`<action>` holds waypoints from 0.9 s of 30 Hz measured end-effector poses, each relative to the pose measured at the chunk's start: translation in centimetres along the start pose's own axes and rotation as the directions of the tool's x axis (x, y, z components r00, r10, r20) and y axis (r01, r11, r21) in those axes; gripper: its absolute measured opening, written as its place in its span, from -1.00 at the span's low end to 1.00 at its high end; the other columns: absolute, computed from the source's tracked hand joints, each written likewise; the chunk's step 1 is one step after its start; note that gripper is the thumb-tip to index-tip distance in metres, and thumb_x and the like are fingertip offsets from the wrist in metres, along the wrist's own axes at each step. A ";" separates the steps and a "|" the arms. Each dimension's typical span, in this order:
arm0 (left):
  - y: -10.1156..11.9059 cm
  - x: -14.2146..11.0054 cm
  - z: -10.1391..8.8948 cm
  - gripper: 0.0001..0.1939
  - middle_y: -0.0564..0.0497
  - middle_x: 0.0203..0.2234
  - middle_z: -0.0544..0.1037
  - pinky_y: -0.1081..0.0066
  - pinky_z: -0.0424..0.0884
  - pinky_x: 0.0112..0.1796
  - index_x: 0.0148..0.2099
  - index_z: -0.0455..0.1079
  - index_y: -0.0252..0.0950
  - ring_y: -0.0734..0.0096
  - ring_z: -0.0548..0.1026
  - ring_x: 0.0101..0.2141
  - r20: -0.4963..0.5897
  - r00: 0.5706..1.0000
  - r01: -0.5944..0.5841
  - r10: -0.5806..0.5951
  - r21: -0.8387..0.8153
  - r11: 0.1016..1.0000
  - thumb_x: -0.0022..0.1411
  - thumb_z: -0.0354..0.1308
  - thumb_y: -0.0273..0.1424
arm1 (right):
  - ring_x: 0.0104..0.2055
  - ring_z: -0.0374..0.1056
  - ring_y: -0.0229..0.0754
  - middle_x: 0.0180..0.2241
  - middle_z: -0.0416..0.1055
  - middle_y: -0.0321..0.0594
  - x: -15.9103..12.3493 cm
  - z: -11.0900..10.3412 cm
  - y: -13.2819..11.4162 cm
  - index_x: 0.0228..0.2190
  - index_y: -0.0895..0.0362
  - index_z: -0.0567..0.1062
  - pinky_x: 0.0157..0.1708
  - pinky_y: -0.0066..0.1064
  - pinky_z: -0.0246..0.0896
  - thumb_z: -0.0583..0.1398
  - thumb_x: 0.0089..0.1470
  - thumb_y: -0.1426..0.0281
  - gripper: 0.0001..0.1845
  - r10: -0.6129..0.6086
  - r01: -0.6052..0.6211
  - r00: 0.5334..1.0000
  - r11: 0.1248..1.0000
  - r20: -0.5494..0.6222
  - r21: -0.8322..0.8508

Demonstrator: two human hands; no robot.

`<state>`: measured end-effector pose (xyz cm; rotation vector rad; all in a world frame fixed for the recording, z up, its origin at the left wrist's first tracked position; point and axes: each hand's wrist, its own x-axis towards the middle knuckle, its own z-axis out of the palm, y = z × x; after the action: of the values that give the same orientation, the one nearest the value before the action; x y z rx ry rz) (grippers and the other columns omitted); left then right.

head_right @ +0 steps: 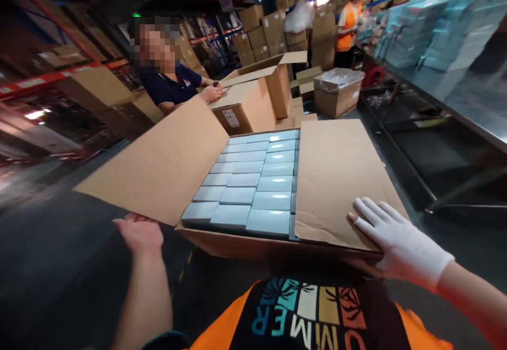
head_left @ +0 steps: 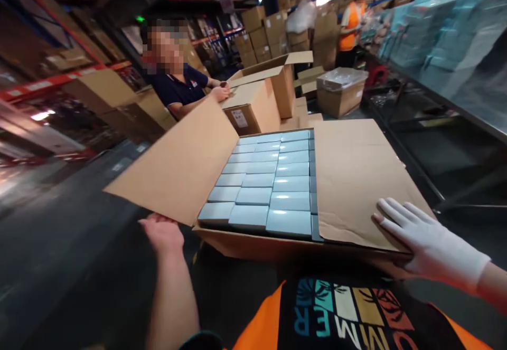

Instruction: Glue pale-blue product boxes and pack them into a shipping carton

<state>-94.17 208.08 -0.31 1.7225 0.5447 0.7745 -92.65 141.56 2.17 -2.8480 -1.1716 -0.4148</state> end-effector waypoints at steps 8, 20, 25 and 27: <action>-3.6 -10.0 7.0 0.07 -0.44 0.45 0.36 -0.34 0.16 0.43 0.39 0.50 -0.40 -0.44 0.23 0.49 0.669 0.688 -0.609 0.280 0.324 0.724 0.40 -0.13 0.43 | 0.52 0.14 0.38 0.51 0.18 0.17 -0.3 0.3 -0.1 0.39 0.11 0.50 0.44 0.21 0.17 0.50 -0.09 0.23 0.00 0.114 -0.109 0.987 0.993 0.116 -0.047; -1.8 -17.7 10.6 -0.21 -0.49 0.39 0.44 -0.38 0.15 0.41 0.46 0.37 -0.44 -0.40 0.26 0.48 0.390 0.731 -0.682 0.560 0.402 0.611 0.62 -0.16 0.10 | 0.54 0.01 0.51 0.51 0.12 0.30 2.4 -0.8 -0.3 0.49 0.17 0.33 0.40 0.39 0.04 0.47 -0.02 0.02 0.15 -0.051 0.045 0.959 0.999 0.277 0.028; -0.7 -25.4 10.1 -0.23 -0.51 0.42 0.37 -0.34 0.13 0.44 0.53 0.21 -0.39 -0.31 0.16 0.53 0.238 0.817 -0.574 0.525 0.422 0.702 0.61 -0.08 0.09 | 0.54 0.01 0.44 0.49 0.15 0.29 3.1 -1.2 0.9 0.46 0.20 0.36 0.43 0.26 0.02 0.48 -0.01 0.04 0.12 -0.260 0.233 0.935 0.963 0.241 0.134; -0.5 -29.3 9.8 -0.16 -0.51 0.47 0.29 -0.30 0.07 0.48 0.51 0.18 -0.40 -0.28 0.09 0.56 0.228 0.893 -0.449 0.388 0.400 0.799 0.55 -0.06 0.17 | 0.52 0.04 0.42 0.47 0.18 0.29 3.0 -1.1 1.1 0.43 0.24 0.38 0.41 0.21 0.05 0.47 0.02 0.04 0.07 -0.306 0.281 0.930 0.949 0.205 0.145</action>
<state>-106.83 181.26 -8.94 2.3570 0.2487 0.8783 -90.12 142.73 4.12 -2.6801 -1.6157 -0.0268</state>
